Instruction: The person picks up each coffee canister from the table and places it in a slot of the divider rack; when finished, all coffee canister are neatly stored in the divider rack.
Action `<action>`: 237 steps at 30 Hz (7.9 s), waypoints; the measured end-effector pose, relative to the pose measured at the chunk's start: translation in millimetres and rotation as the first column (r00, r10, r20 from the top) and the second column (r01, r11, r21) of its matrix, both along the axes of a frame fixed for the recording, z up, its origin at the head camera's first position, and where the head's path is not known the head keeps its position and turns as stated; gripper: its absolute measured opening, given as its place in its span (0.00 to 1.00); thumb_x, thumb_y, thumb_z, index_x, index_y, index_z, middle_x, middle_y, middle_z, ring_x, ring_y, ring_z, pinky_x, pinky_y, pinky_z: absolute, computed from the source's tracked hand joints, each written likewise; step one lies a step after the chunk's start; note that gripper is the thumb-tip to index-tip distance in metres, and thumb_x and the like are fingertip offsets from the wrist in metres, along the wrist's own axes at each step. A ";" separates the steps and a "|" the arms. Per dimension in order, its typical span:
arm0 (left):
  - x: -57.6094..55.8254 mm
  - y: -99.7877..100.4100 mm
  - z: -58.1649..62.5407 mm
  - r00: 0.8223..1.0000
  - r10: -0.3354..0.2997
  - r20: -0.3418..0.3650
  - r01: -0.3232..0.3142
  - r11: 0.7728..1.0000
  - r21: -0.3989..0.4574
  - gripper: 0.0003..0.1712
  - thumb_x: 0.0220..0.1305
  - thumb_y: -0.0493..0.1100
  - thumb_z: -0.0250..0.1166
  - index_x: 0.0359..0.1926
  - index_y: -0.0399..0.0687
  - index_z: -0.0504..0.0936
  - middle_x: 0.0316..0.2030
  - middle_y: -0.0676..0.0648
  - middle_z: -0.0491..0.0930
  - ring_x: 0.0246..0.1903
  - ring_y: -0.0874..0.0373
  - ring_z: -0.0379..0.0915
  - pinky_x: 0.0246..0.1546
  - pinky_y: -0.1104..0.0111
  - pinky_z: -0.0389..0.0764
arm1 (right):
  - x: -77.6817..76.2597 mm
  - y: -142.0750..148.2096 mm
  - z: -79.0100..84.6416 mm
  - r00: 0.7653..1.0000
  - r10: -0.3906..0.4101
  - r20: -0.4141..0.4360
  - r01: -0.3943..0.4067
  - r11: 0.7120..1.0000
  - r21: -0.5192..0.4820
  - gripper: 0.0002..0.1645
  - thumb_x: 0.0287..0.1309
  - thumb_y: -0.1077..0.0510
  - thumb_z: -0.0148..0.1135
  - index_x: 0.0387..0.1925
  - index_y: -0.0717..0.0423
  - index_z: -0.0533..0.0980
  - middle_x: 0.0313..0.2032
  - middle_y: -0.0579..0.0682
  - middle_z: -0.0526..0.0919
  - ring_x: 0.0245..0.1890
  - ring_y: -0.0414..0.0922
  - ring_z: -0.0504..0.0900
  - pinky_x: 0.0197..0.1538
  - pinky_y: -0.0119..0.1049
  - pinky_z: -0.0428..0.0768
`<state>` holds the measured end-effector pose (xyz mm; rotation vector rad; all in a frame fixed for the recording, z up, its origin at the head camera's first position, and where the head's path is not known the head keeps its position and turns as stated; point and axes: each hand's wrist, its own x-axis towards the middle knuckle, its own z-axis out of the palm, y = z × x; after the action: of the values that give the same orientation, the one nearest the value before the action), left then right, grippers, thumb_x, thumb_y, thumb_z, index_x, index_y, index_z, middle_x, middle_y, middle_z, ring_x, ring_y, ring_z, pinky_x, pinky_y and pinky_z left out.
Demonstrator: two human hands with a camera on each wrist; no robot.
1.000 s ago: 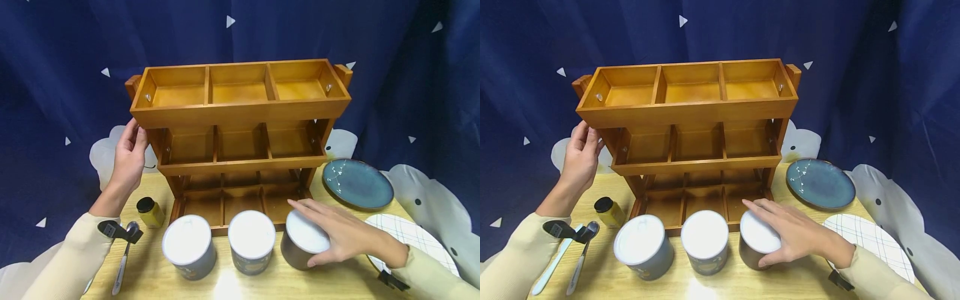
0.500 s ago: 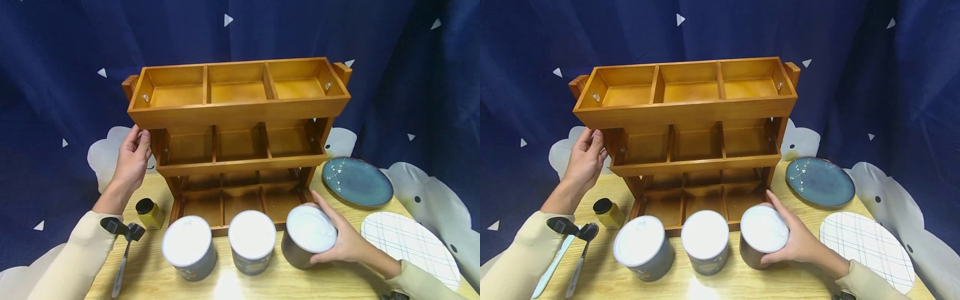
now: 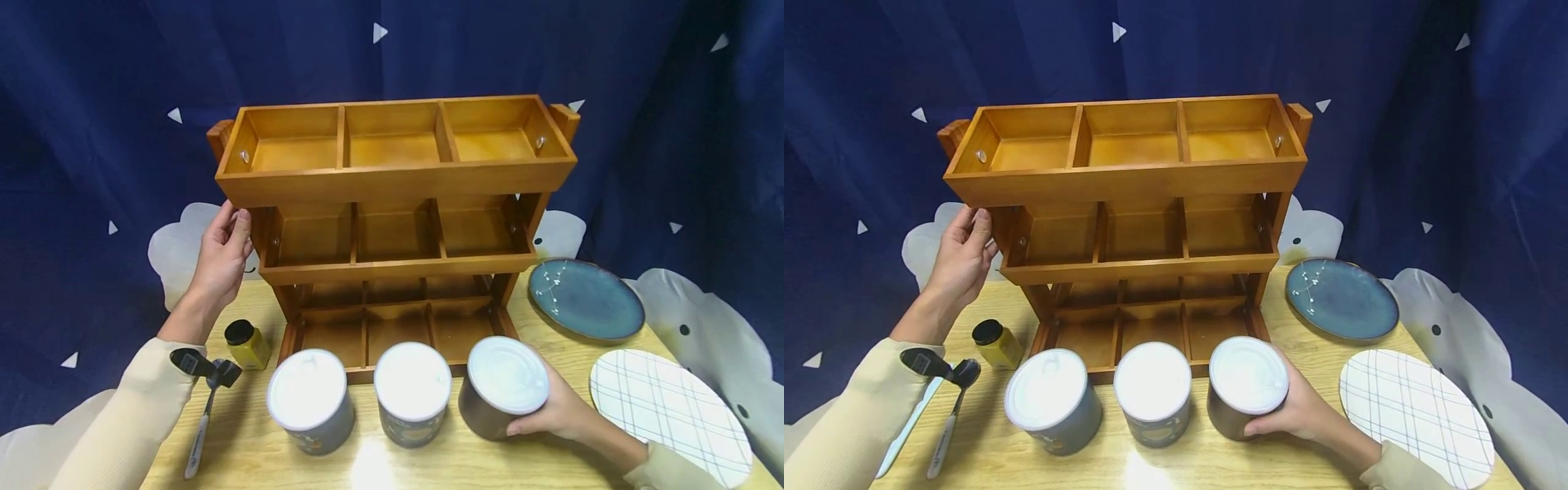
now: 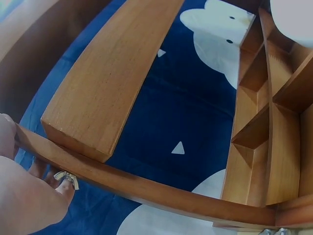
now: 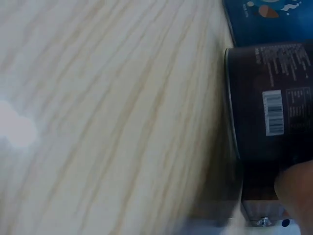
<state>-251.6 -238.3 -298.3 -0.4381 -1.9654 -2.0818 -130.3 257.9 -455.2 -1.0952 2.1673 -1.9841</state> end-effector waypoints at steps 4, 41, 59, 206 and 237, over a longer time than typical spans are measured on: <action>-0.6 -0.2 1.4 1.000 -0.006 -0.007 0.006 1.000 -0.008 0.30 0.69 0.53 0.51 0.70 0.67 0.59 0.56 0.53 0.67 0.53 0.62 0.66 0.65 0.72 0.65 | -2.4 -3.5 -2.2 1.000 -0.012 -0.015 0.012 1.000 0.022 0.73 0.18 0.75 0.80 0.69 0.70 0.47 0.62 0.56 0.69 0.60 0.41 0.73 0.62 0.26 0.70; -3.1 -4.5 0.0 0.999 -0.017 -0.039 0.015 0.998 -0.066 0.29 0.71 0.52 0.49 0.71 0.68 0.56 0.65 0.48 0.61 0.71 0.51 0.52 0.70 0.44 0.48 | -38.8 -18.2 66.8 0.980 -0.009 -0.199 0.030 0.994 0.103 0.68 0.18 0.72 0.81 0.67 0.70 0.55 0.58 0.55 0.74 0.56 0.40 0.76 0.58 0.25 0.73; -3.0 -5.5 -4.3 0.999 0.007 -0.051 -0.014 0.992 -0.128 0.29 0.72 0.53 0.48 0.71 0.69 0.55 0.67 0.47 0.60 0.72 0.49 0.51 0.69 0.41 0.49 | -81.7 -16.2 46.0 0.996 -0.024 0.081 0.010 0.987 0.160 0.52 0.40 0.73 0.71 0.67 0.59 0.57 0.55 0.49 0.77 0.53 0.41 0.79 0.52 0.35 0.79; -2.4 -8.9 -6.6 0.999 0.038 -0.020 -0.041 0.989 -0.144 0.30 0.71 0.54 0.48 0.71 0.72 0.55 0.68 0.45 0.60 0.71 0.51 0.53 0.68 0.41 0.52 | -31.9 -120.8 4.0 0.948 0.317 -0.029 -0.305 0.929 0.208 0.67 0.26 0.55 0.84 0.69 0.55 0.54 0.63 0.52 0.70 0.62 0.48 0.73 0.66 0.42 0.69; -4.2 -9.5 -7.8 0.999 0.023 -0.036 -0.029 0.988 -0.153 0.29 0.71 0.55 0.47 0.71 0.72 0.54 0.68 0.45 0.60 0.71 0.49 0.54 0.68 0.41 0.53 | -26.8 -111.3 34.3 0.961 0.254 -0.105 -0.244 0.964 0.101 0.67 0.27 0.60 0.82 0.69 0.63 0.51 0.61 0.58 0.70 0.59 0.48 0.75 0.62 0.42 0.74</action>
<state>-255.8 -247.8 -306.1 -0.4719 -2.1081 -1.9021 -157.1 146.5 -420.9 -1.4232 2.0243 -1.7429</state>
